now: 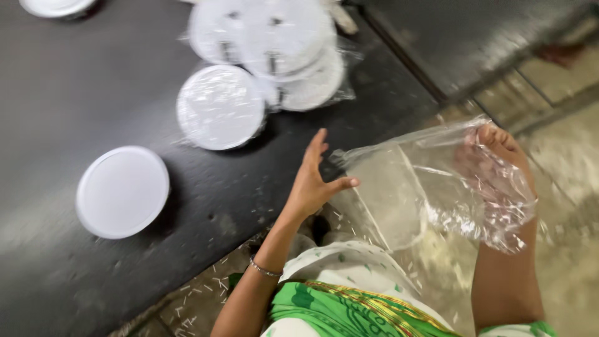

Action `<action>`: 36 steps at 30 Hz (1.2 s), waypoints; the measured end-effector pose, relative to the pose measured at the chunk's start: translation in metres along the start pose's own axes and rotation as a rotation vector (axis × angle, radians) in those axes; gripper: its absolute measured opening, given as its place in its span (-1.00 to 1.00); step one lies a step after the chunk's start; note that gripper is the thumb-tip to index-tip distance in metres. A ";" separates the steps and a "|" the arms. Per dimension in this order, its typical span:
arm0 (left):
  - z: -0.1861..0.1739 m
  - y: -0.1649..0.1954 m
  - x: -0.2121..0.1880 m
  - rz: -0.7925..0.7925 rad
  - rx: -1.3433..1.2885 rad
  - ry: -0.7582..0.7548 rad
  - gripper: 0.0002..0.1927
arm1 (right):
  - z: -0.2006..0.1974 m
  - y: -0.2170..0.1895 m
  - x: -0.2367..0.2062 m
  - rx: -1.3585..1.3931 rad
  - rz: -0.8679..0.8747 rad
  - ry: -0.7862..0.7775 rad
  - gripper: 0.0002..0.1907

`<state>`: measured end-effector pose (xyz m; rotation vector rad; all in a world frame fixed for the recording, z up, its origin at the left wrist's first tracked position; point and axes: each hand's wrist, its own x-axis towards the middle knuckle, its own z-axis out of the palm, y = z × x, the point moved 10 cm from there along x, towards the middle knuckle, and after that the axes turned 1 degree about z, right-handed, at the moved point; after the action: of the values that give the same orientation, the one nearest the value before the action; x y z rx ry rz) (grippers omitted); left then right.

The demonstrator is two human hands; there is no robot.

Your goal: The person wraps round LED panel light fixtures in clear plastic bags, twisting the bag closed around each one, and places the wrapped fixtures into a white cloth bag on the floor. They repeat this for several fixtures, stacking finished ones on the work table.

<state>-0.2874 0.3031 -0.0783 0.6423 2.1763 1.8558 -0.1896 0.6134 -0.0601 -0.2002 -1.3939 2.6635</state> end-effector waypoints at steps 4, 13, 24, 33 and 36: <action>-0.084 -0.017 -0.023 -0.062 -0.241 0.156 -0.50 | 0.090 0.047 0.046 0.112 0.096 -0.150 -0.82; -0.361 -0.029 -0.155 -0.050 -0.442 0.647 -0.80 | 0.317 0.244 0.142 -0.070 0.484 -0.433 -0.82; -0.553 0.109 -0.362 0.287 0.502 1.514 -0.46 | 0.649 0.305 0.040 -0.772 -0.469 -0.747 -0.78; -0.604 0.049 -0.326 -0.007 0.114 1.028 -0.88 | 0.768 0.454 0.003 -0.158 0.328 -0.996 -0.83; -0.628 0.042 -0.352 -0.143 0.464 1.175 -0.88 | 0.732 0.478 0.047 -0.266 0.374 -0.738 -0.85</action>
<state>-0.2379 -0.4067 0.0370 -0.7909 3.2312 1.8479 -0.3902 -0.2389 -0.0433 0.6273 -2.0906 2.9864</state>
